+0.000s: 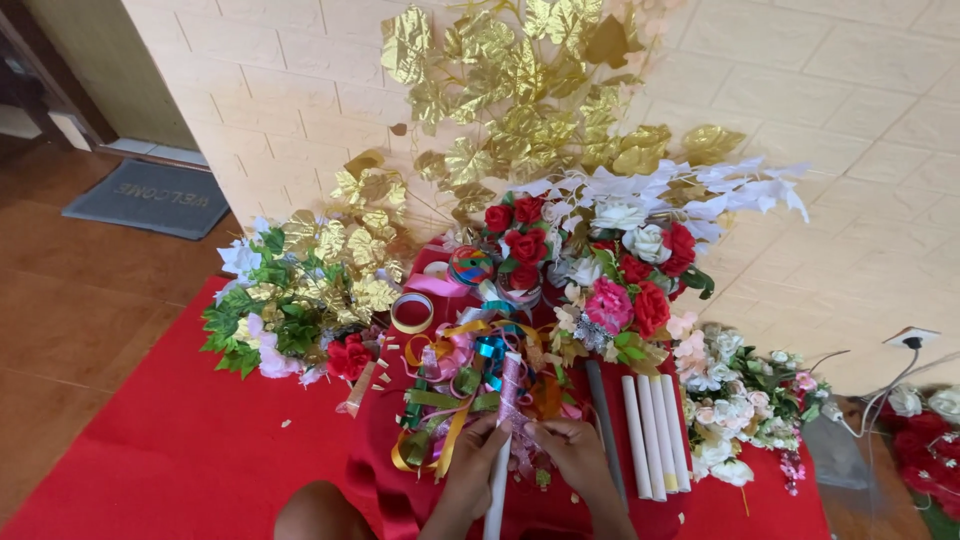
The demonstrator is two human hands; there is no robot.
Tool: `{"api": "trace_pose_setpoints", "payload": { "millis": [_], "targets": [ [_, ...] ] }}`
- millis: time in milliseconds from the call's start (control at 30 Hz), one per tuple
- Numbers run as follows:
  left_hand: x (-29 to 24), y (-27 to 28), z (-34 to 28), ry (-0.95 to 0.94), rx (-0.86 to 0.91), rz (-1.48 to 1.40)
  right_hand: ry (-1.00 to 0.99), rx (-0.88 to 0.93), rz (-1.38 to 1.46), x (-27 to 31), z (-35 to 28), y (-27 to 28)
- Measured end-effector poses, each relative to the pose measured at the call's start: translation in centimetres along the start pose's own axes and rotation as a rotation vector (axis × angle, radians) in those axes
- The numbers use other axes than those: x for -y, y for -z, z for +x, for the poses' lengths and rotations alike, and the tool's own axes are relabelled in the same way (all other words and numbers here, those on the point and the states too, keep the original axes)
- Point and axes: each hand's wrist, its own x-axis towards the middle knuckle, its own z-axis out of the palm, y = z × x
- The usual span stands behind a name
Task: The person wraps a pink glittery ribbon around a white cylindrical candle. They hold the candle with one hand and spiral the ribbon around it with the other, working on a red table covered with floral decorations and ribbons.
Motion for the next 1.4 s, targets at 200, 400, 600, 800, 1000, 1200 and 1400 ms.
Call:
{"api": "trace_pose_setpoints", "payload": {
  "millis": [200, 400, 600, 800, 1000, 1200, 1400],
  "targets": [
    [-0.4, -0.2, -1.0, -0.007, 0.033, -0.004, 0.047, -0.027, -0.038, 0.1, -0.3, -0.3],
    [0.7, 1.6, 0.1, -0.031, -0.007, 0.117, 0.089, -0.031, -0.009, 0.5, -0.9, -0.5],
    [1.0, 1.7, 0.0, -0.05, 0.014, 0.064, 0.106, 0.012, 0.035, -0.1, -0.4, -0.6],
    [1.4, 2.2, 0.5, -0.046, -0.011, 0.033, 0.072, 0.054, 0.096, 0.2, -0.2, -0.6],
    [0.7, 1.2, -0.2, -0.055, 0.03, 0.077, -0.007, 0.071, 0.151, -0.2, 0.4, -0.5],
    [1.0, 0.7, 0.4, -0.003, 0.012, -0.054, 0.057, 0.201, 0.362, 3.0, -0.5, -0.7],
    [0.2, -0.3, -0.6, -0.038, 0.03, 0.037, 0.056, 0.186, 0.348, 2.4, -0.3, -0.4]
  ]
}}
